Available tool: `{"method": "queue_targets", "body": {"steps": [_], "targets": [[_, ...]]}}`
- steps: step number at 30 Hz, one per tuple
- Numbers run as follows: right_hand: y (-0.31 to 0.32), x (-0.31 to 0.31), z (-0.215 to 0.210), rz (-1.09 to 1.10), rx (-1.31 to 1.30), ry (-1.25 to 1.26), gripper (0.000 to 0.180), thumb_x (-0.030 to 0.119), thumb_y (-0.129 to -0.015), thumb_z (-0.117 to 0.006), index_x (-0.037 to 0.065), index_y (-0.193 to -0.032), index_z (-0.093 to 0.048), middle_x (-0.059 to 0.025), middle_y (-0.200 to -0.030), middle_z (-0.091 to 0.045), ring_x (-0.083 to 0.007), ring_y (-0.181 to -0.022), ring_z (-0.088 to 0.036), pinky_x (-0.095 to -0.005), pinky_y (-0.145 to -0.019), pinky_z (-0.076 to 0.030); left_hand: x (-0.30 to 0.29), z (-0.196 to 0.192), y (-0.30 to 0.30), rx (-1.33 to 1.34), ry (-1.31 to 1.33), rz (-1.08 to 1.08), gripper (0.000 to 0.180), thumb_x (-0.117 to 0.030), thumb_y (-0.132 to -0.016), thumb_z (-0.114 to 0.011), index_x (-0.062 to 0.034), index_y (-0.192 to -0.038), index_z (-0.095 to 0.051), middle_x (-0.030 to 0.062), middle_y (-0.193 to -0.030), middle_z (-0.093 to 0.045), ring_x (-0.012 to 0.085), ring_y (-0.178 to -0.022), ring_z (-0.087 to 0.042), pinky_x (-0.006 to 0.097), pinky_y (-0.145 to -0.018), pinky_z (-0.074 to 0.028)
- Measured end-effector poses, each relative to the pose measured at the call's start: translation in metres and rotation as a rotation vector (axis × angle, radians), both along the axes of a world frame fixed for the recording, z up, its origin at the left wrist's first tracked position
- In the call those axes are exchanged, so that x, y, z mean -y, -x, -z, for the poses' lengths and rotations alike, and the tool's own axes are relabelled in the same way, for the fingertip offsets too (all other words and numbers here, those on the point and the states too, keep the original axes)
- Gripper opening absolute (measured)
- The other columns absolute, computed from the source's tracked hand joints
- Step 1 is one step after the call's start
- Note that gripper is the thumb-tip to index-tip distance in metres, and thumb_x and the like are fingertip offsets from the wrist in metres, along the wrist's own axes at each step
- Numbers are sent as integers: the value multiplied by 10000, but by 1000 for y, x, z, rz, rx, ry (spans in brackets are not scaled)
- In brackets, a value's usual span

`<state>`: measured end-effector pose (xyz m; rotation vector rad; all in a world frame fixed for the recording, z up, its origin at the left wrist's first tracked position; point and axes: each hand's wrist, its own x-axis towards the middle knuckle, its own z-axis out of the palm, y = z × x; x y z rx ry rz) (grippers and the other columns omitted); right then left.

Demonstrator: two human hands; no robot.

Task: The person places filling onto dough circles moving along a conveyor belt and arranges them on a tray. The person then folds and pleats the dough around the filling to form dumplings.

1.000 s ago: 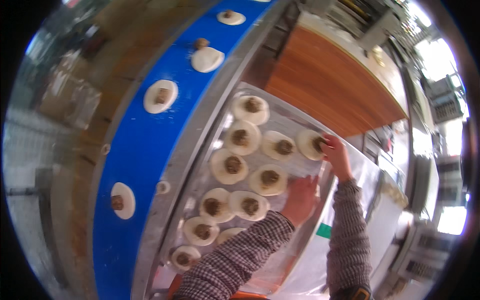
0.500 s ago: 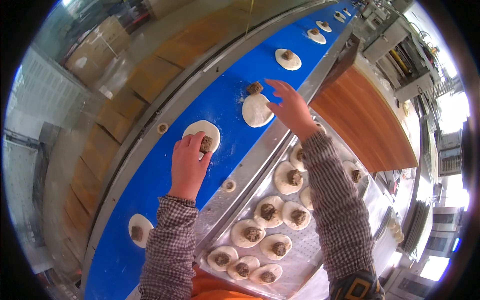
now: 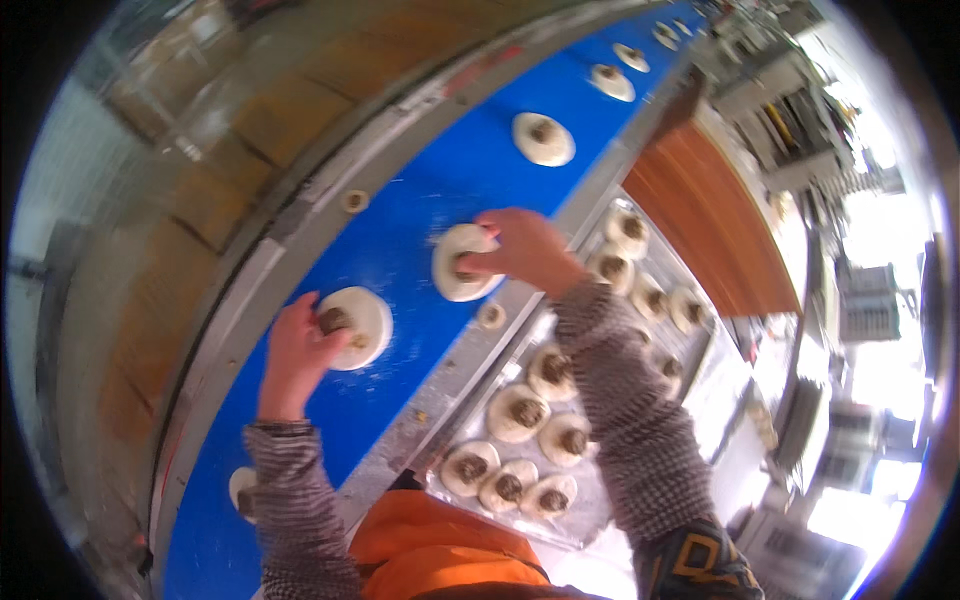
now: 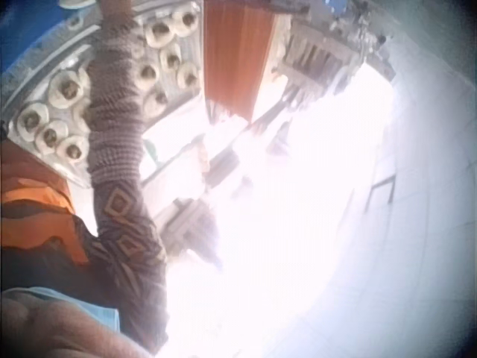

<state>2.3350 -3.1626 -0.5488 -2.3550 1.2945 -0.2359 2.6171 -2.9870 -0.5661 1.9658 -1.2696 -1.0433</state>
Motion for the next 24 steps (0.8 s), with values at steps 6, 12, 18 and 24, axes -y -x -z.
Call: {"method": "queue_targets", "body": {"steps": [6, 12, 18, 24], "targets": [[-37, -88, -7, 93, 191, -142, 423, 341, -628, -784, 36, -886, -643, -165, -796, -615, -330, -757, -618, -428, -672, -498, -37, -8, -44, 143, -76, 191, 421, -194, -750, -786, 5, -1029, -542, 114, -915, -602, 209, -830, -610, 341, -717, -519], [37, -188, -25, 378, 890, -634, 387, 145, -783, -773, 42, -1088, -558, -109, -937, -643, -214, -832, -648, -305, -680, -523, -71, -15, -69, 143, -393, 178, 382, -197, -740, -783, -20, -951, -518, 84, -844, -555, 186, -769, -571, 357, -687, -509], [226, -255, -13, 869, 1160, -591, 437, 49, -883, -668, 15, -1287, -504, -54, -1104, -640, -137, -980, -635, -251, -748, -561, -112, -87, 3, 336, -275, 206, 340, -155, -745, -740, -46, -974, -513, 56, -871, -535, 142, -790, -544, 303, -692, -481], [337, -263, 56, 1020, 1155, -555, 422, 128, -911, -655, 40, -1295, -504, -11, -903, -616, -84, -694, -580, -236, -545, -491, -118, -63, 238, -1049, -297, 357, 636, -181, -825, -721, -9, -1358, -419, 132, -1240, -546, 205, -1055, -601, 322, -850, -513]]}}
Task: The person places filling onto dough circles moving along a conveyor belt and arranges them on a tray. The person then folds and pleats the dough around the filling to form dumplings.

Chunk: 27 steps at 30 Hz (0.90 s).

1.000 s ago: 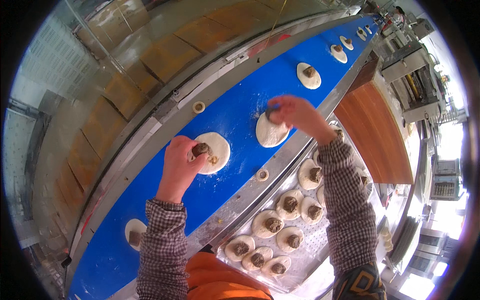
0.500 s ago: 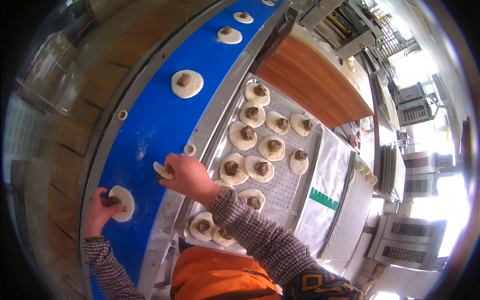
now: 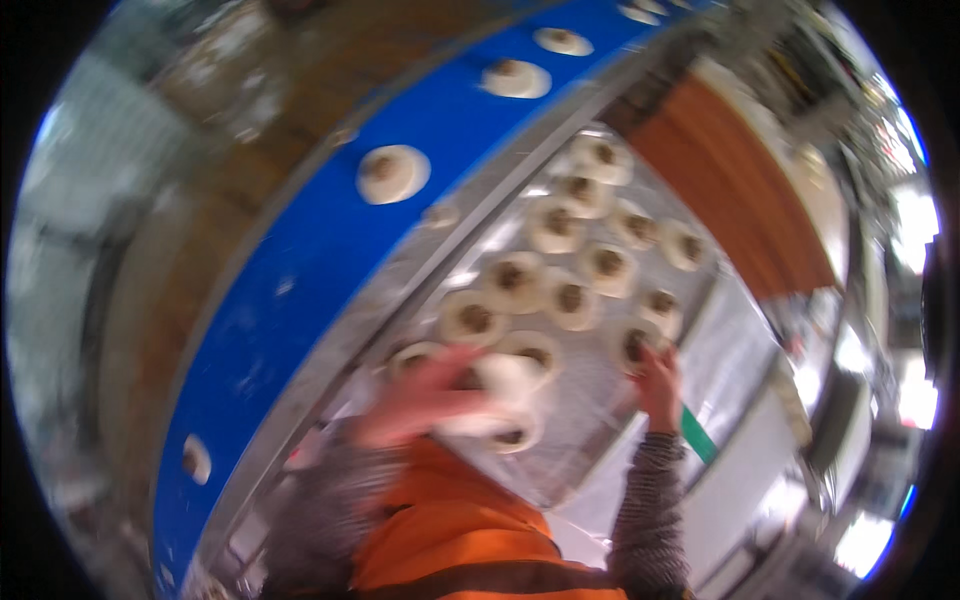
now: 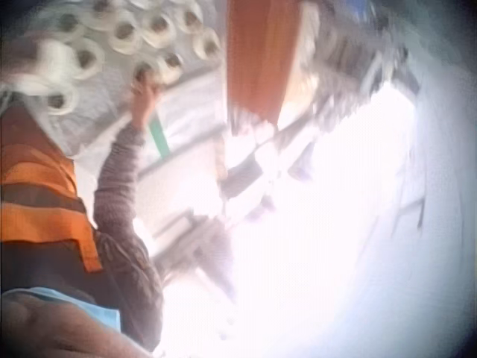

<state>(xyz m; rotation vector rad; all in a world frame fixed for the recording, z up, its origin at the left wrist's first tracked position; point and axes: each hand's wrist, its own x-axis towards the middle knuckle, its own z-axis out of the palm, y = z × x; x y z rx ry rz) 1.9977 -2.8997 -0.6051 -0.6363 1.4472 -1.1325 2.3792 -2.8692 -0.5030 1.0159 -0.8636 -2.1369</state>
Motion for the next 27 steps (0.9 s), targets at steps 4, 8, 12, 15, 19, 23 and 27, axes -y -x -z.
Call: {"method": "queue_targets", "body": {"steps": [4, 8, 12, 15, 19, 23, 27], "targets": [[38, 13, -5, -145, -610, 49, 478, 104, -905, -635, 31, -1350, -478, -60, -1019, -580, -155, -828, -563, -283, -704, -486, 7, 73, 153, 623, 425, 234, 380, -244, -838, -673, 18, -1081, -543, 155, -883, -617, 298, -857, -632, 411, -710, -505], [21, 36, -49, -260, -1187, 258, 417, 86, -914, -592, 28, -1323, -530, -95, -1189, -597, -211, -1008, -600, -318, -840, -507, 2, 49, 165, 731, 708, -40, 273, -127, -810, -661, 9, -1030, -575, 174, -914, -618, 340, -867, -634, 425, -749, -502], [-93, 71, -75, -549, -785, 349, 376, 5, -887, -590, 26, -1263, -576, -72, -1171, -620, -173, -1012, -603, -279, -824, -515, -47, 16, -29, 778, 550, -788, 305, -48, -796, -703, -51, -1083, -599, 113, -947, -613, 224, -857, -618, 321, -767, -511], [-217, 90, -79, -824, -695, 481, 421, -74, -835, -583, 31, -1242, -577, -65, -1160, -606, -150, -972, -600, -267, -786, -524, -178, 41, -229, 1360, 235, -1347, 436, 28, -734, -651, -68, -1154, -581, 102, -1044, -613, 214, -942, -589, 343, -813, -502], [-355, 102, -79, -1065, -934, 723, 540, -51, -768, -657, 45, -1288, -544, -145, -1356, -512, -289, -1226, -524, -373, -974, -469, -434, 102, -413, 2225, -128, -1291, 752, -4, -663, -672, -5, -1372, -422, 203, -1332, -486, 364, -1260, -446, 438, -1087, -339], [-425, 117, -68, -1381, -845, 850, 580, 61, -740, -735, 85, -1291, -556, -142, -1329, -548, -324, -1268, -482, -414, -1027, -425, -587, 144, -487, 1874, -395, -1056, 583, -54, -821, -617, -9, -1373, -434, 159, -1380, -467, 314, -1291, -437, 424, -1087, -352], [-443, 119, -58, -1545, -976, 788, 524, 153, -721, -775, 100, -1210, -594, -112, -1269, -585, -312, -1186, -524, -428, -1014, -417, -616, 145, -500, 1753, -413, -1243, 414, -78, -859, -672, 18, -1243, -550, 135, -1200, -588, 229, -1094, -563, 355, -956, -457]]}}
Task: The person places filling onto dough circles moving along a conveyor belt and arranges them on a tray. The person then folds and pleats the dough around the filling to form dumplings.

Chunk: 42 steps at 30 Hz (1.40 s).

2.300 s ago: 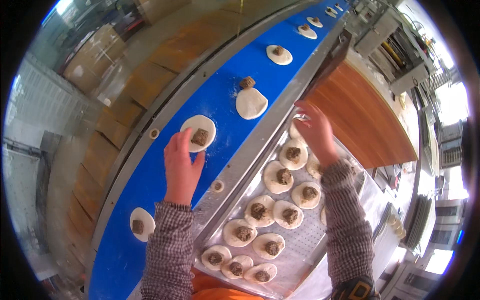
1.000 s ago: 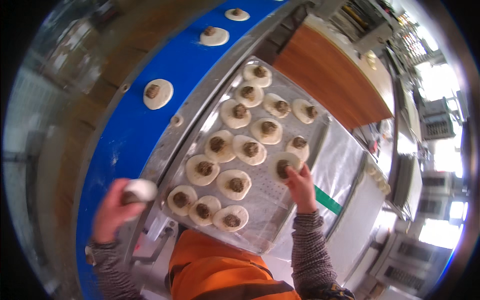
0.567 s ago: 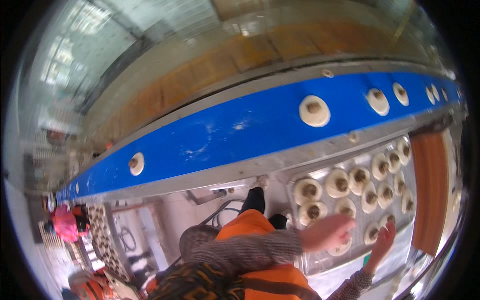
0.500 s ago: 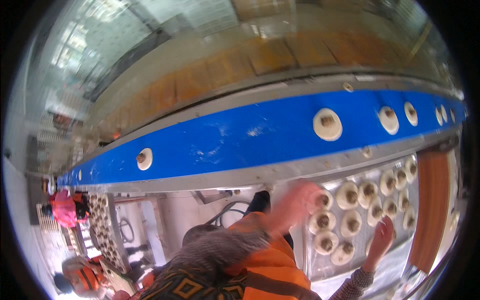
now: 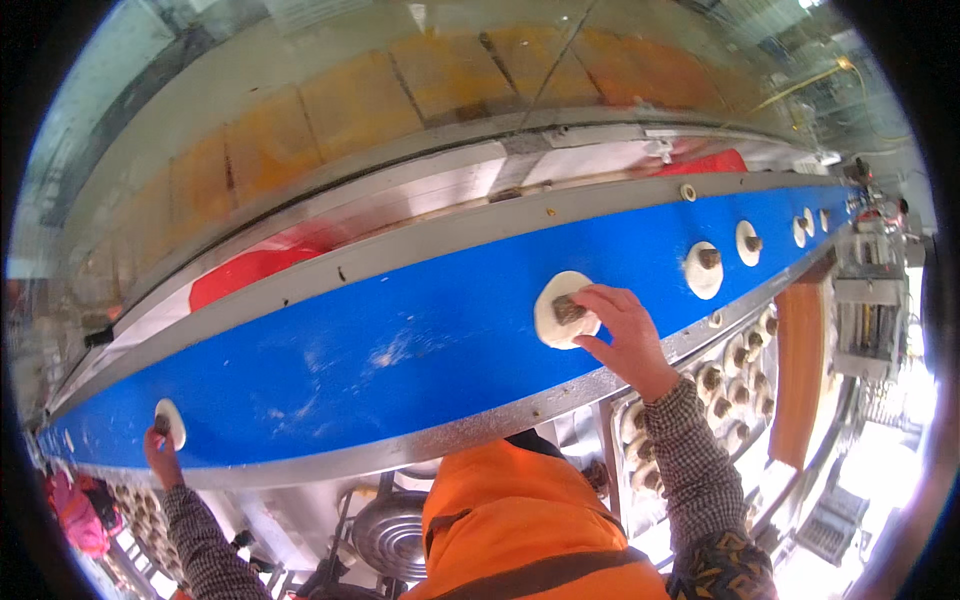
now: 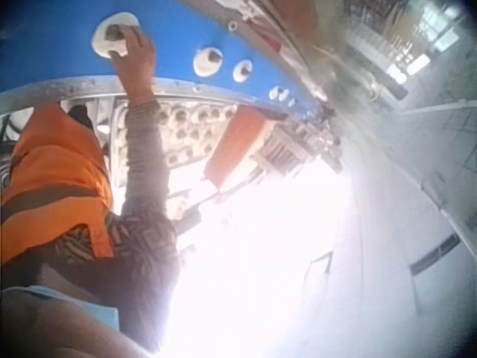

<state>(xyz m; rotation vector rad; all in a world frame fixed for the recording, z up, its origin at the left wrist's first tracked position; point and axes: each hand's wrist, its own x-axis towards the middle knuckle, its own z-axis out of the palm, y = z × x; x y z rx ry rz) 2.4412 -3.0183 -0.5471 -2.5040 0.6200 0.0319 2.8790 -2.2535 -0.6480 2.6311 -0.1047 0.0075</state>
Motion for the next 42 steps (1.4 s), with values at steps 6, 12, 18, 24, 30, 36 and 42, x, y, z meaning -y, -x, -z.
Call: {"method": "queue_targets", "body": {"steps": [6, 12, 18, 24, 30, 36, 42], "targets": [[-55, -24, 0, -163, -6, -63, 365, 219, -725, -778, 96, -1032, -624, -77, -1059, -641, -299, -1082, -572, -410, -915, -458, -47, 3, -42, -372, 466, -134, 563, -387, -906, -630, 42, -1262, -551, 134, -1188, -608, 245, -1089, -588, 372, -928, -480], [-96, -63, 1, -122, 11, 37, 501, 313, -734, -759, 81, -1150, -604, -122, -994, -644, -319, -966, -599, -434, -877, -470, -94, 18, -74, -313, 888, -546, 565, -391, -916, -628, 7, -1302, -523, 141, -1274, -572, 254, -1138, -571, 377, -928, -493], [-129, -94, 8, -311, -121, -50, 381, 282, -654, -739, 45, -935, -641, -136, -907, -622, -314, -936, -592, -444, -785, -475, 4, -5, -15, -241, 1090, -581, 563, -339, -929, -606, 3, -1352, -465, 147, -1335, -527, 265, -1202, -535, 391, -956, -483], [-122, -150, 4, -207, 49, -515, 383, 150, -666, -742, 38, -1002, -598, -118, -885, -602, -289, -874, -597, -412, -720, -487, 208, -46, 93, -469, 1082, -206, 562, -308, -934, -590, -1, -1376, -430, 150, -1360, -501, 271, -1228, -514, 399, -973, -474], [33, -98, -40, 380, 394, -1224, 563, 37, -792, -682, 50, -1320, -490, -85, -1075, -603, -198, -1041, -591, -323, -860, -513, 405, -100, 227, -1026, 1182, 336, 564, -278, -940, -575, -5, -1399, -395, 153, -1386, -476, 276, -1255, -493, 406, -991, -465], [284, -73, -63, 1298, 708, -868, 569, -40, -819, -611, 9, -1366, -461, -97, -1279, -565, -186, -1154, -567, -339, -978, -482, 605, -120, 393, -1947, 866, 743, 439, -135, -975, -414, 6, -1387, -360, 153, -1333, -484, 258, -1247, -484, 409, -1043, -408], [460, -104, 3, 1404, 1482, -1147, 470, 74, -919, -540, 4, -1373, -442, -143, -1282, -563, -288, -1160, -574, -430, -971, -494, 751, -120, 602, -2364, 687, 1046, 503, -184, -961, -585, -58, -1401, -379, 87, -1329, -494, 208, -1207, -516, 388, -996, -466]]}}
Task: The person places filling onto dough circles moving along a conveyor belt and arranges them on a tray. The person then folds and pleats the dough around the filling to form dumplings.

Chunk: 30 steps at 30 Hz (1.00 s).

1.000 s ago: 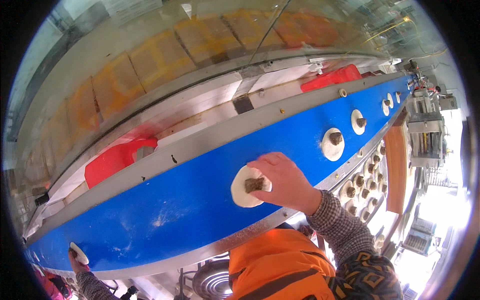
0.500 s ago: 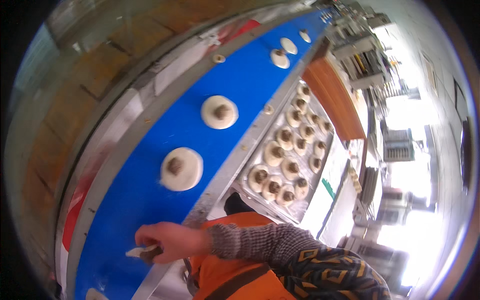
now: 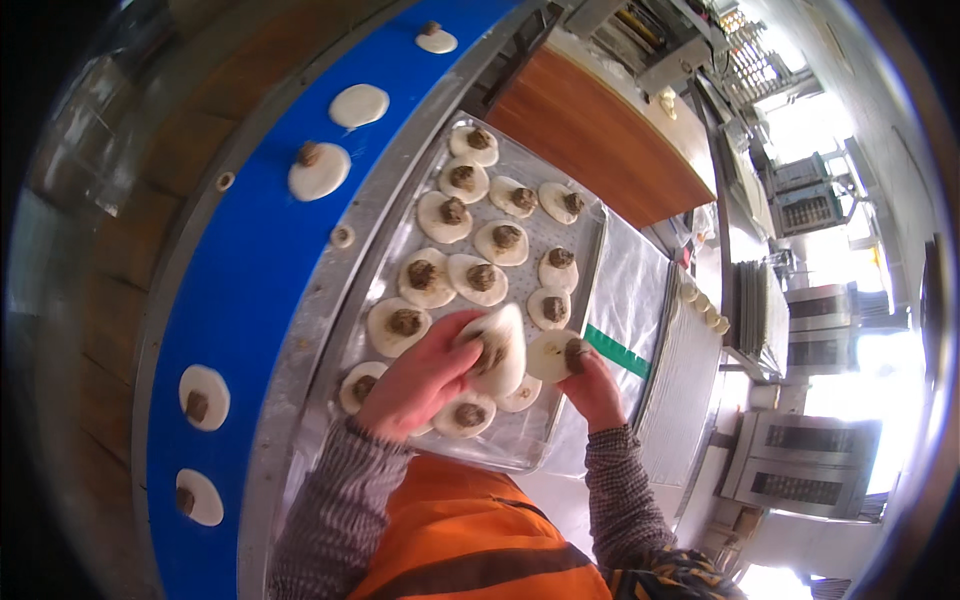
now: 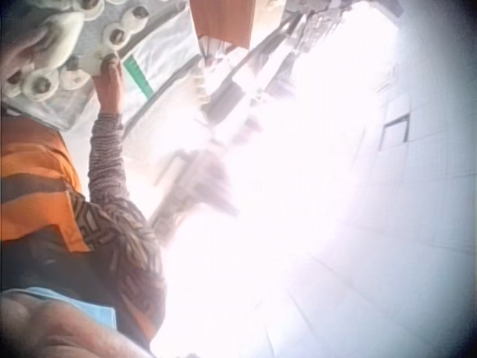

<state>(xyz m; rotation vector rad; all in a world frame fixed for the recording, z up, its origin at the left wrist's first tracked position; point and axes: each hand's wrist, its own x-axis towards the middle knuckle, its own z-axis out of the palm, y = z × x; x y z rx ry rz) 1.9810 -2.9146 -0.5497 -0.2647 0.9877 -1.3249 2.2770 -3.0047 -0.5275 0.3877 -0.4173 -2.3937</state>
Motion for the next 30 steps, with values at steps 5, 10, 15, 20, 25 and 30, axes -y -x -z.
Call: {"method": "queue_targets", "body": {"steps": [5, 10, 15, 20, 25, 30], "targets": [[75, -23, 46, -259, -1410, -283, 455, 90, -854, -695, 15, -1279, -550, -117, -1177, -599, -199, -963, -620, -307, -716, -562, 66, 70, 174, 783, 507, 58, 380, -109, -905, -583, -5, -1264, -514, 104, -1026, -648, 176, -821, -611, 302, -650, -503], [87, 11, 5, -71, -1400, -136, 390, 22, -839, -697, 26, -1216, -598, -88, -1152, -610, -184, -945, -614, -288, -727, -537, 64, 48, 197, 1396, 1209, -493, 325, -64, -815, -645, -2, -1127, -580, 177, -891, -601, 341, -872, -609, 416, -806, -503], [8, 132, -53, -383, -1243, 237, 290, -27, -819, -638, -9, -1108, -622, -80, -1032, -633, -158, -894, -612, -279, -763, -509, 59, -39, 11, 1496, 395, -719, 309, -22, -869, -627, -15, -1169, -557, 106, -1050, -609, 201, -858, -627, 348, -756, -531], [-161, 282, -46, -623, -1267, 784, 360, 58, -815, -648, 60, -1171, -601, -131, -1126, -615, -261, -965, -631, -322, -760, -526, 91, -5, -122, 2018, 910, -915, 539, -82, -794, -702, -39, -1286, -486, 187, -1191, -553, 371, -1103, -535, 455, -913, -457], [-274, 358, -19, -707, -1578, 839, 421, 130, -815, -683, 27, -1212, -587, -166, -1237, -596, -338, -1140, -565, -420, -954, -471, 113, 32, -162, 2058, 835, -739, 434, -89, -781, -658, -17, -1199, -565, 179, -1107, -637, 360, -1010, -602, 429, -898, -477], [-257, 384, -10, -433, -1583, 651, 429, 166, -824, -687, 53, -1230, -609, -147, -1220, -616, -268, -1089, -613, -379, -867, -511, 50, 16, -196, 1175, 268, -919, 328, -38, -735, -720, -7, -1038, -599, 164, -1028, -632, 358, -875, -635, 385, -792, -524]]}}
